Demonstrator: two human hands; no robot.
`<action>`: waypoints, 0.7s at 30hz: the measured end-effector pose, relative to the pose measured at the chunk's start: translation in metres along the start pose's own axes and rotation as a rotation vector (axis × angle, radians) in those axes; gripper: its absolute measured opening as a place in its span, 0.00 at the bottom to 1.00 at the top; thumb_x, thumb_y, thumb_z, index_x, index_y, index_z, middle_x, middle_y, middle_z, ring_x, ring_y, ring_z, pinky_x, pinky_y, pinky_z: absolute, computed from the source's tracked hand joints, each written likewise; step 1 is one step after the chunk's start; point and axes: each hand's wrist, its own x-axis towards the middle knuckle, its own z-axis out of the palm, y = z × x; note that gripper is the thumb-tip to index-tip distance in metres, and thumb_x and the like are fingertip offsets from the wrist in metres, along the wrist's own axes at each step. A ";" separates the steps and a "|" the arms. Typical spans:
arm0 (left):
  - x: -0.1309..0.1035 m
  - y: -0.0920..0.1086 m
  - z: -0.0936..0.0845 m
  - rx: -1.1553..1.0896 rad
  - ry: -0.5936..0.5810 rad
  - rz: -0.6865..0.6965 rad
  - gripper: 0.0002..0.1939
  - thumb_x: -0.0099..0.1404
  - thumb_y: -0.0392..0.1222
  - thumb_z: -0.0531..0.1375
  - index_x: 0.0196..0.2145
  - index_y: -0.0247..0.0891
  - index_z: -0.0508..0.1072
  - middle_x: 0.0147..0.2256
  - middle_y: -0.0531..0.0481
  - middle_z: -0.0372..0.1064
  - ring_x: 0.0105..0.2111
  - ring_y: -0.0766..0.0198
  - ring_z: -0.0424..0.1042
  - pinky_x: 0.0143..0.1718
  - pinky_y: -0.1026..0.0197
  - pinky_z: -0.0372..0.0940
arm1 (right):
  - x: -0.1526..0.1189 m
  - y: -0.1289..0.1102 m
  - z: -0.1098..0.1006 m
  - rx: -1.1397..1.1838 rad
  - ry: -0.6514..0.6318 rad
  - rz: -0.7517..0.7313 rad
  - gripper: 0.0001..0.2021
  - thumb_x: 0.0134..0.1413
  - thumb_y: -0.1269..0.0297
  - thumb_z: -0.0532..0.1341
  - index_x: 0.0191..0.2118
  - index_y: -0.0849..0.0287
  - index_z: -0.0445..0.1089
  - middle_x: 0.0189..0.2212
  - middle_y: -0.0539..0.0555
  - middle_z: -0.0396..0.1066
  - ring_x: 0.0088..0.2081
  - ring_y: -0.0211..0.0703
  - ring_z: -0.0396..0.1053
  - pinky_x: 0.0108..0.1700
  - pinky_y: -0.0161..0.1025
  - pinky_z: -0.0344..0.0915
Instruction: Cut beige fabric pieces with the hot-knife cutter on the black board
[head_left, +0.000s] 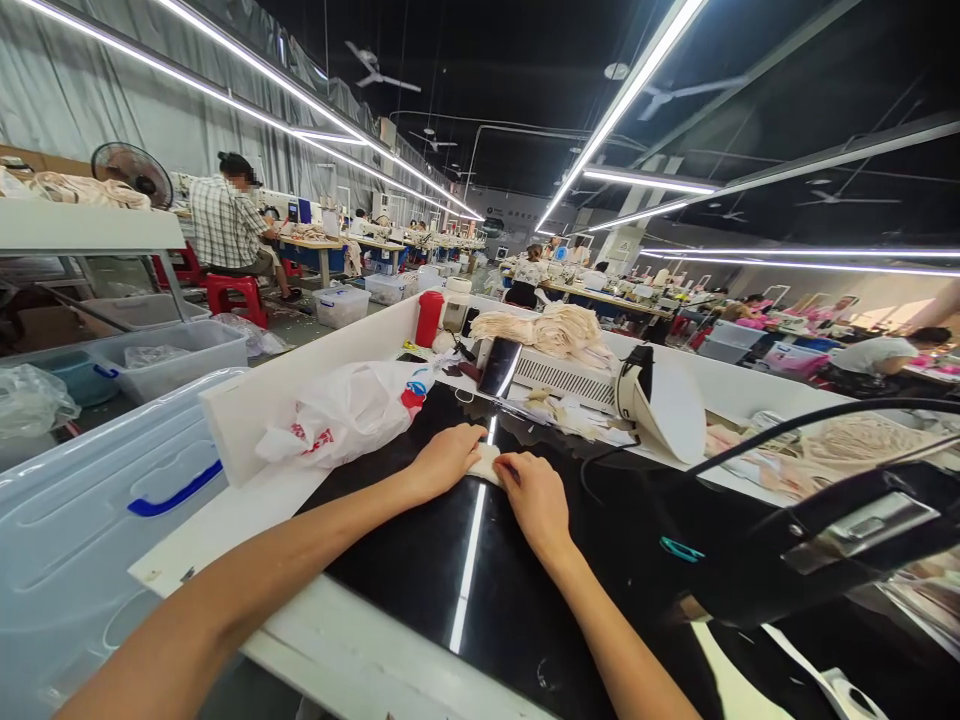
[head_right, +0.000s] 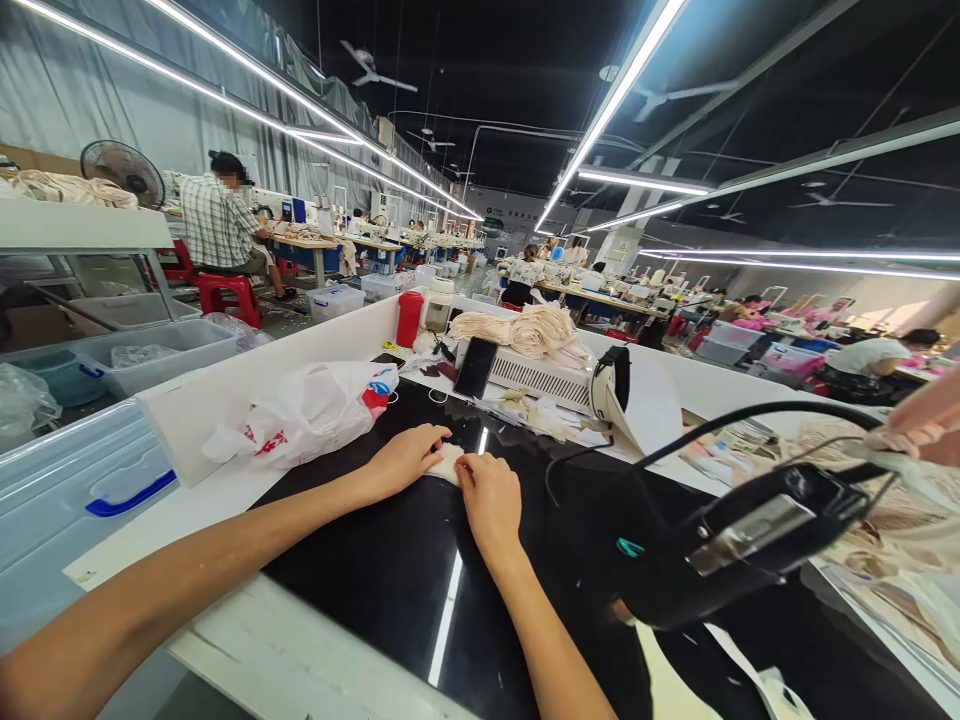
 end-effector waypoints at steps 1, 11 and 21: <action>0.000 -0.001 0.001 0.016 0.001 0.000 0.18 0.70 0.34 0.59 0.56 0.39 0.71 0.48 0.44 0.73 0.49 0.53 0.74 0.55 0.51 0.68 | 0.000 0.000 0.000 -0.009 0.000 -0.006 0.12 0.69 0.64 0.58 0.40 0.55 0.80 0.37 0.56 0.78 0.40 0.51 0.70 0.42 0.43 0.59; -0.005 -0.001 -0.007 0.141 0.055 0.030 0.18 0.73 0.37 0.59 0.59 0.37 0.70 0.57 0.42 0.70 0.56 0.50 0.70 0.61 0.47 0.65 | -0.041 -0.015 -0.047 0.104 0.044 -0.190 0.13 0.74 0.59 0.55 0.47 0.54 0.78 0.45 0.57 0.77 0.47 0.52 0.72 0.50 0.47 0.68; -0.040 0.040 -0.005 0.138 -0.022 0.242 0.12 0.76 0.36 0.57 0.54 0.38 0.74 0.54 0.44 0.73 0.54 0.53 0.71 0.60 0.50 0.66 | -0.174 0.064 -0.119 0.200 0.028 -0.088 0.14 0.70 0.47 0.59 0.43 0.45 0.81 0.39 0.50 0.82 0.39 0.43 0.80 0.41 0.32 0.76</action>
